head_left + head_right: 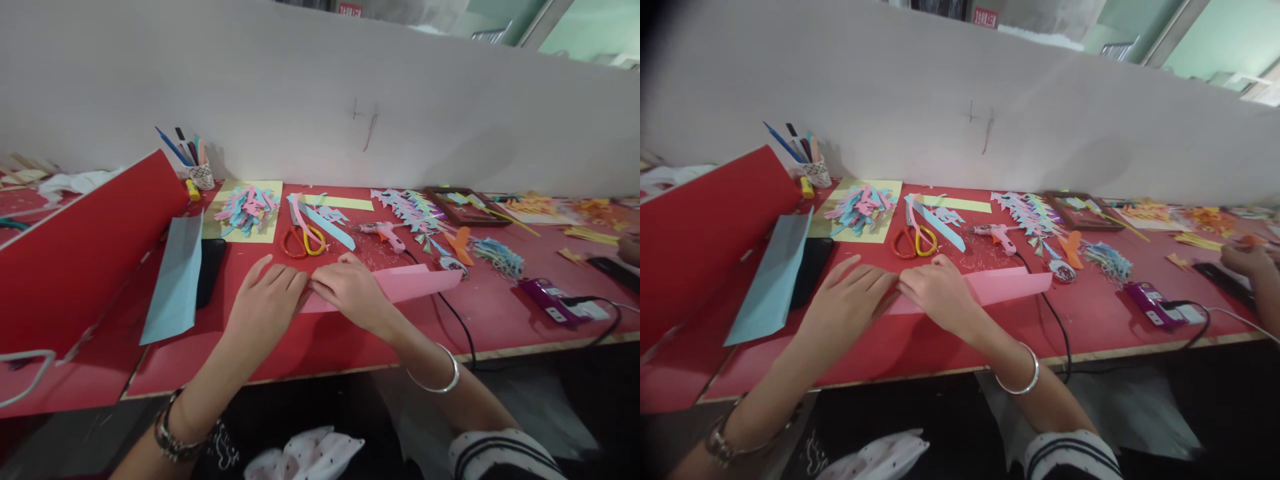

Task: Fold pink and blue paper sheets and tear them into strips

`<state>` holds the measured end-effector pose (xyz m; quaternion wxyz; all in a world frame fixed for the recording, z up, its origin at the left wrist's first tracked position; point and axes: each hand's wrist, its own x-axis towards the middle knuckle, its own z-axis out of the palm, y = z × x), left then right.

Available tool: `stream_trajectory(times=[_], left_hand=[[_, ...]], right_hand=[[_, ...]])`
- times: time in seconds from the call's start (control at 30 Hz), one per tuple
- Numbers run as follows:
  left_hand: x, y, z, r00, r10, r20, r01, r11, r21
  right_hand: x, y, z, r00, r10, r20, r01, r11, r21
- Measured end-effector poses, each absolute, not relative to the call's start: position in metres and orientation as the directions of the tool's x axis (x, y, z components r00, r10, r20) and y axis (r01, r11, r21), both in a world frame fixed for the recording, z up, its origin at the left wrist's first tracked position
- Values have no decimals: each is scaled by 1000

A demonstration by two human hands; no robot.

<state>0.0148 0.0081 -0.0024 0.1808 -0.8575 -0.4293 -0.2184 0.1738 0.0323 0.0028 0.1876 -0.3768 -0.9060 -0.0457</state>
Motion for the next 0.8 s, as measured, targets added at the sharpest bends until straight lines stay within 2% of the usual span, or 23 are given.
stream_trajectory(times=[0.13, 0.47, 0.67, 0.8], left_hand=[[13, 12, -3, 580, 698, 419, 789, -609, -78], [-5, 11, -2, 510, 786, 350, 838, -545, 2], [-24, 11, -11, 490, 800, 346, 852, -523, 1], [-29, 11, -16, 490, 800, 346, 857, -514, -27]], right_hand=[[174, 32, 4, -658, 661, 360, 685, 724, -77], [195, 37, 3, -653, 673, 348, 656, 732, -184], [215, 38, 0, -647, 695, 314, 684, 711, -165], [218, 40, -5, -644, 703, 301, 711, 696, -104]])
